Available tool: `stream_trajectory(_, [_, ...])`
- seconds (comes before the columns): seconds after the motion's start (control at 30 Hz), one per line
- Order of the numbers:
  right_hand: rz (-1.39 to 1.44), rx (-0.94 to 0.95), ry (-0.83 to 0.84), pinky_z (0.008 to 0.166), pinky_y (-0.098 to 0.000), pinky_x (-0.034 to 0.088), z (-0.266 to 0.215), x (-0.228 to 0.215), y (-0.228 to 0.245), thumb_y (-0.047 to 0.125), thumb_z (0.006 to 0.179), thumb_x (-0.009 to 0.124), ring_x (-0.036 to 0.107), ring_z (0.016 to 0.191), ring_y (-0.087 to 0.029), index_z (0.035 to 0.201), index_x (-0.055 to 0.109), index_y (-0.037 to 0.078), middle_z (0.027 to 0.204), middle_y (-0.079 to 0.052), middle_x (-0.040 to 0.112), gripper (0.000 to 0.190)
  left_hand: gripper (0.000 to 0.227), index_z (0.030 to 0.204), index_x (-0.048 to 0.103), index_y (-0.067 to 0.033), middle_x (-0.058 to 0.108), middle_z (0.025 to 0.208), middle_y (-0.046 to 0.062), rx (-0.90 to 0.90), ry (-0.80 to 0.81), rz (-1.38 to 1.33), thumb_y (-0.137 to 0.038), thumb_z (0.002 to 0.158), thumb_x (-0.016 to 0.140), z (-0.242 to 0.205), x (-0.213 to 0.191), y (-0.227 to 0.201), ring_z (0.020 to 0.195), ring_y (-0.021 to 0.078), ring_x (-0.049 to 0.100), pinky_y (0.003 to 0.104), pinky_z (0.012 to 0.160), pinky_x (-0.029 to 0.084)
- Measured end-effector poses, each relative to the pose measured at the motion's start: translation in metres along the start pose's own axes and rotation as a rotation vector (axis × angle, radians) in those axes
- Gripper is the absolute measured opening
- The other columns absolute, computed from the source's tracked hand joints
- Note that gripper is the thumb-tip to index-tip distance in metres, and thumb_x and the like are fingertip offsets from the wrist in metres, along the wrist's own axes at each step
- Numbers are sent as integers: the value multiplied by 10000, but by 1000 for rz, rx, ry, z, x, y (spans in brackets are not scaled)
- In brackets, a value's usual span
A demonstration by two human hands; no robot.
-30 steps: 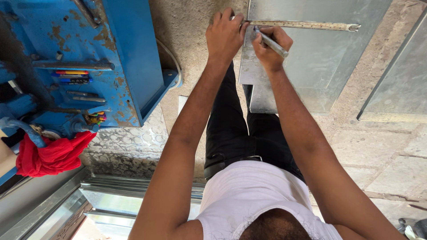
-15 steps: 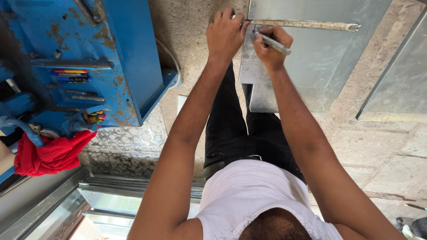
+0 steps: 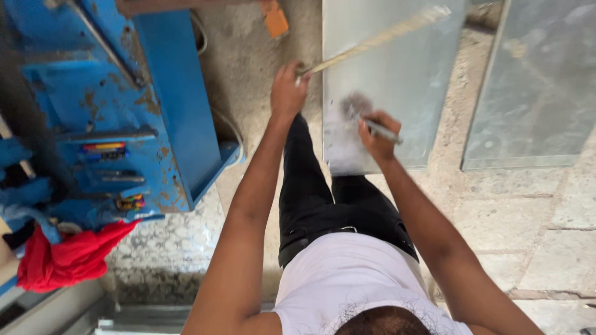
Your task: The person uses a metal ruler and a marker to measure and mark lines on a large metal sheet. They repeatedly position the ruler at different intervals, draw straight lines, and flip the sheet over to continue marking the other side.
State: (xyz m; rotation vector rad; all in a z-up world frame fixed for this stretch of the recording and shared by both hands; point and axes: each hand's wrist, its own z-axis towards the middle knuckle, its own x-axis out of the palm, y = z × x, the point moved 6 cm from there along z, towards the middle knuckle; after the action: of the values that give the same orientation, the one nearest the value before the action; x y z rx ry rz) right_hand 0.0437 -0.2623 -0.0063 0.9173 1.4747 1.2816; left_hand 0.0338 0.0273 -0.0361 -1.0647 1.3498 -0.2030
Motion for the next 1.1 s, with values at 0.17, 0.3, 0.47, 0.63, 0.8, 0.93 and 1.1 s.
stream_trajectory(0.17, [-154,-25,1,658,-246,540,-58,-52,31,-28,946,753,682,766,-104,1058,722,-28,893,-99,744,116,675,1573,311,-130,713,1152,225,-382,-29,-381,-313,993,606,-40,-1,60,926,357,745,435,816,589])
stream_trajectory(0.3, [-95,69,-133,599,-236,551,-82,-100,28,22,1052,614,686,707,-106,1293,617,-26,1123,-170,758,245,490,1484,439,-70,685,1157,256,-249,-82,-192,-340,1102,586,-84,3,77,951,391,685,451,807,560])
stream_trajectory(0.47, [-90,104,-314,591,-241,556,-100,-166,27,131,1144,479,727,746,-130,1418,503,4,1173,-182,750,303,482,1304,638,-48,698,1144,217,-308,274,-358,-443,1033,590,-149,65,64,1063,365,656,490,955,495])
stream_trajectory(0.63, [-152,161,-382,593,-245,553,-109,-208,36,151,1166,474,744,785,-166,1322,545,-7,1160,-189,758,233,687,1351,592,-20,603,1226,304,-165,437,-7,-525,908,736,-182,104,28,1152,456,596,502,989,494])
stream_trajectory(0.8, [-173,209,-467,603,-251,561,-128,-239,24,165,1156,512,748,811,-173,1294,557,-3,1179,-180,754,222,772,1363,544,-4,533,1375,284,-171,508,277,-588,884,702,-175,92,9,1189,471,588,544,951,508])
stream_trajectory(0.93, [-502,75,-546,729,-298,622,-125,-271,5,141,1127,630,761,940,-231,1316,576,2,1190,-173,746,241,799,1346,544,10,521,1401,276,-145,556,334,-615,875,704,-168,92,3,1173,468,596,553,943,510])
stream_trajectory(1.1, [-808,-49,-507,870,-400,642,-64,-323,-25,186,1090,767,732,1083,-343,1392,566,12,1228,-216,725,402,821,1377,537,-29,550,1384,241,-153,603,363,-649,860,689,-164,78,-15,1207,445,598,550,954,515])
